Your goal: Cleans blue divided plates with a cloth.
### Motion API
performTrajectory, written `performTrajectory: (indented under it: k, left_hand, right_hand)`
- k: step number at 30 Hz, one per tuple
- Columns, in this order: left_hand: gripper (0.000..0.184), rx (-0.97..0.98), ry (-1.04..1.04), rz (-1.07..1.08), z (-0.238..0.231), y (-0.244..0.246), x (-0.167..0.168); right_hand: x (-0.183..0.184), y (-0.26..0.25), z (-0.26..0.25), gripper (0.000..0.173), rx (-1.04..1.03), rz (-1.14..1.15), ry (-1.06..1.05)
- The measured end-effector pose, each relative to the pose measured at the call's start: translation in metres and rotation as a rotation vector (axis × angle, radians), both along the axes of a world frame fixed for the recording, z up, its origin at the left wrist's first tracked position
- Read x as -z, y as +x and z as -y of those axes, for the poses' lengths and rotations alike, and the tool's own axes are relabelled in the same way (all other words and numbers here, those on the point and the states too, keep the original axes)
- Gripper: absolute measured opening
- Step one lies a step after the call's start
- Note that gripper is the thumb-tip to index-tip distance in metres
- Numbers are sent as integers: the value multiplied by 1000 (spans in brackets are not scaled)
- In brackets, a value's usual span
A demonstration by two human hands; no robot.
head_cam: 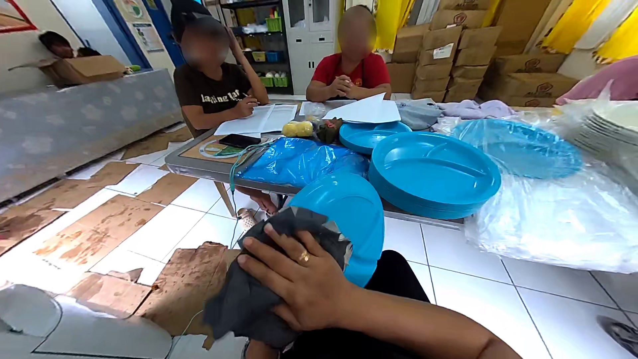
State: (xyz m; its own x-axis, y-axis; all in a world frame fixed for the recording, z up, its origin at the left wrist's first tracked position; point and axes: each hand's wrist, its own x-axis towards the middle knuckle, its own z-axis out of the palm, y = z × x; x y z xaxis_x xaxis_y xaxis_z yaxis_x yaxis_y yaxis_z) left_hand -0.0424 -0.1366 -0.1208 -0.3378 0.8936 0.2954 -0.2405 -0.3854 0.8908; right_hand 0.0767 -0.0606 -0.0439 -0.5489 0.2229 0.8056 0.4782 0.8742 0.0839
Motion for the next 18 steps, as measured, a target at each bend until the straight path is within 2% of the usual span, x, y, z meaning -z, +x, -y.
performTrajectory:
  k: [2, 6, 10, 12, 15, 18]
  left_hand:
    - [10, 97, 79, 46, -4, -6, 3]
    - [32, 197, 248, 77, -41, -5, -28]
    - [37, 80, 243, 148, -34, -15, -43]
    - [42, 42, 303, 210, -35, -23, -51]
    - [49, -16, 440, 307, -44, -34, -59]
    - [55, -76, 491, 379, -54, -35, -62]
  right_hand:
    - [-14, 1, -12, 48, 17, -37, -21]
    - [-39, 31, -52, 41, 103, -236, -251]
    - [-18, 62, -91, 43, 90, -661, -806]
    - [4, 61, -86, 36, -79, -930, -1070]
    - [45, 41, -45, 24, -475, -1323, -1416]
    - [52, 18, -5, 25, -657, -1342, -1597]
